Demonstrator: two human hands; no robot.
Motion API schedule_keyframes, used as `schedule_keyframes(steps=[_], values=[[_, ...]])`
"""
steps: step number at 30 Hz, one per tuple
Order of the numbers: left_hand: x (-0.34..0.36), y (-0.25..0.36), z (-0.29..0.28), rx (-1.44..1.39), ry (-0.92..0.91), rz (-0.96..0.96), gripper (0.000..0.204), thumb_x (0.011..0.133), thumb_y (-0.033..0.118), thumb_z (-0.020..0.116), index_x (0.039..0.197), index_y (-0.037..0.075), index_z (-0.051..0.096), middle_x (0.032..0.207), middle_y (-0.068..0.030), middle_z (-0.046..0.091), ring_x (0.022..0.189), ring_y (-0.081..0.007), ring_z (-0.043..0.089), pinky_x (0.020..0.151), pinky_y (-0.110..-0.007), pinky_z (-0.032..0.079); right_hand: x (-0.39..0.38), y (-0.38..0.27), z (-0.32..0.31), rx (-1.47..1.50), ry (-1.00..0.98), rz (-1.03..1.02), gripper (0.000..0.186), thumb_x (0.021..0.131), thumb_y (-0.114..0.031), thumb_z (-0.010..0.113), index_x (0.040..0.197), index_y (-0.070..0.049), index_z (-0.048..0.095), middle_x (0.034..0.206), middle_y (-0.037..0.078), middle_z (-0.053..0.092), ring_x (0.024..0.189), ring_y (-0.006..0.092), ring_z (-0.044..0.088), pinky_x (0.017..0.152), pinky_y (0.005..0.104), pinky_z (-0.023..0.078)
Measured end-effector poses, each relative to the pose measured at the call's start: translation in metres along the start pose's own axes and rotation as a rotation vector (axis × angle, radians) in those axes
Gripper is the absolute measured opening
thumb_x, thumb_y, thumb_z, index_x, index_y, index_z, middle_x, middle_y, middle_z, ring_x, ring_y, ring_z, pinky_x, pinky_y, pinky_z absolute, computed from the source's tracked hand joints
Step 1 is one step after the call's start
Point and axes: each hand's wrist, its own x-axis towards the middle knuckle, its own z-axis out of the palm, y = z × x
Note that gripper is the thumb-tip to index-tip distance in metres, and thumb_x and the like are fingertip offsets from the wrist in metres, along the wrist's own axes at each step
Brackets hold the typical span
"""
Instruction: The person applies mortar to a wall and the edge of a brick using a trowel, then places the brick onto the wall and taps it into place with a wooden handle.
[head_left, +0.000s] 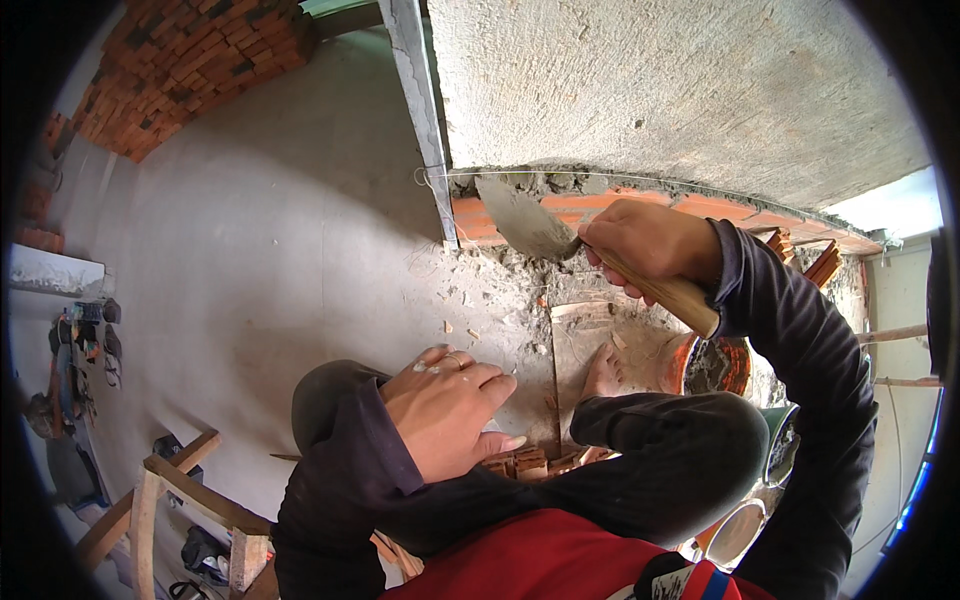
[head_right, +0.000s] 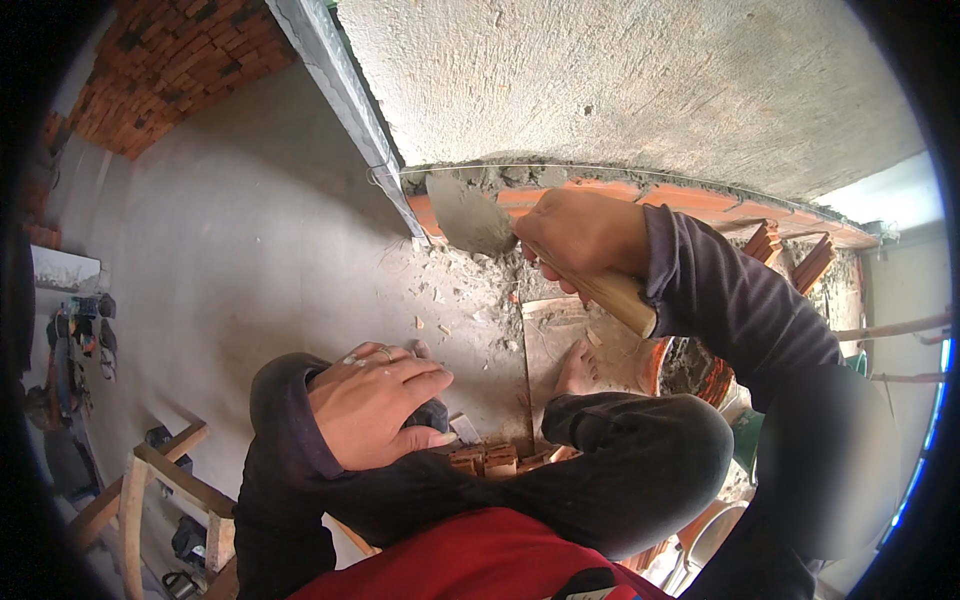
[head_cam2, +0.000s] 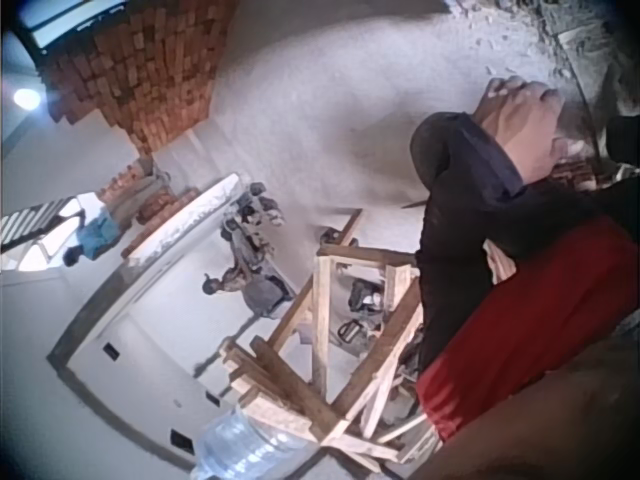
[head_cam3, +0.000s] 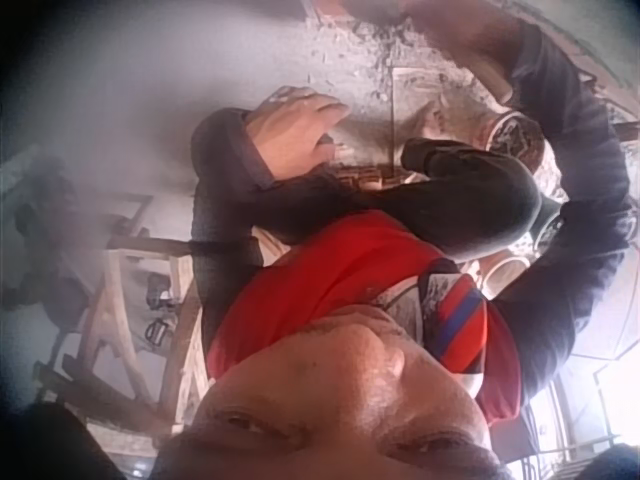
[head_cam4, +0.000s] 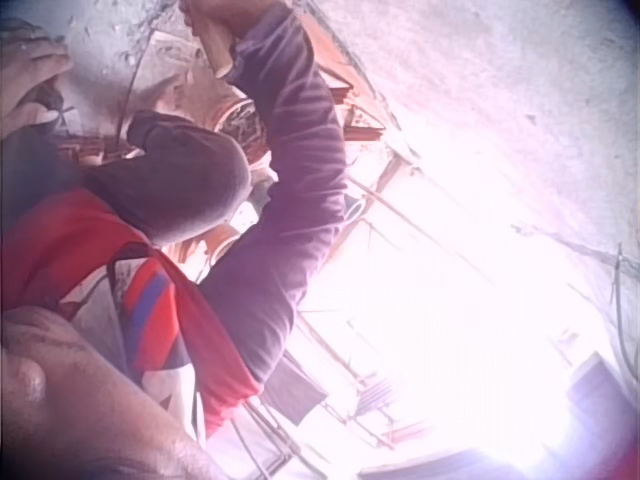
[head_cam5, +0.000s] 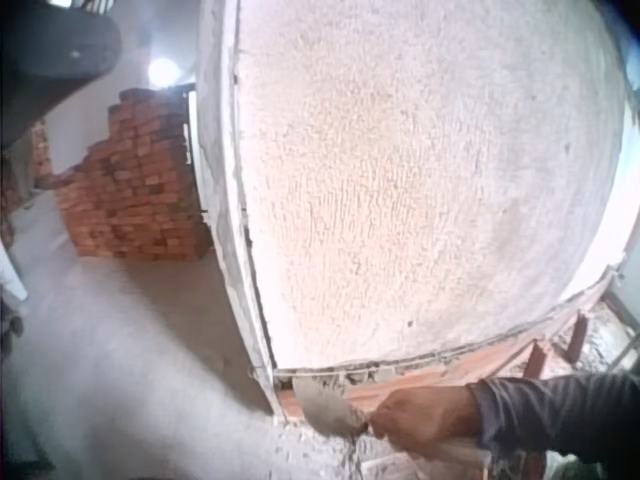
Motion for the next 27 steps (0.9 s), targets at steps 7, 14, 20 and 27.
schedule_keyframes(steps=[7, 14, 20, 27], values=[[0.0, -0.002, 0.0, 0.003, -0.003, -0.003, 0.056, 0.089, 0.043, 0.061, 0.126, 0.001, 0.054, 0.129, -0.0149, 0.057, 0.123, -0.0341, 0.05, 0.105, -0.048, 0.036, -0.002, 0.004, 0.009, 0.009, 0.115, -0.005, 0.038, 0.097, -0.029, 0.04, 0.08, 0.001, 0.057, 0.061, 0.006, 0.054, 0.05, 0.0164, 0.058, 0.047, 0.0325, 0.049], [-0.002, -0.003, 0.0, -0.006, 0.02, 0.0, 0.055, 0.089, 0.043, 0.061, 0.124, 0.002, 0.055, 0.127, -0.0148, 0.058, 0.121, -0.0339, 0.052, 0.104, -0.047, 0.037, -0.015, 0.05, 0.012, -0.288, 0.204, -0.186, 0.036, 0.098, -0.027, 0.044, 0.081, 0.002, 0.058, 0.058, 0.009, 0.053, 0.05, 0.021, 0.058, 0.05, 0.0382, 0.048], [-0.004, -0.003, 0.003, -0.017, 0.04, -0.007, 0.055, 0.088, 0.044, 0.062, 0.123, 0.002, 0.055, 0.125, -0.0147, 0.058, 0.119, -0.0338, 0.052, 0.104, -0.047, 0.037, -0.062, 0.147, -0.007, 0.557, -0.003, 0.231, 0.033, 0.1, -0.031, 0.044, 0.084, -0.004, 0.055, 0.059, 0.004, 0.051, 0.045, 0.016, 0.05, 0.042, 0.0314, 0.044], [0.002, -0.002, 0.005, -0.004, 0.021, -0.018, 0.054, 0.088, 0.043, 0.062, 0.123, 0.001, 0.056, 0.125, -0.0145, 0.058, 0.119, -0.0346, 0.053, 0.103, -0.048, 0.037, -0.043, 0.197, 0.035, 0.175, 0.265, -0.109, 0.026, 0.096, -0.026, 0.051, 0.083, -0.004, 0.054, 0.06, 0.004, 0.051, 0.048, 0.0142, 0.046, 0.045, 0.0292, 0.038]])
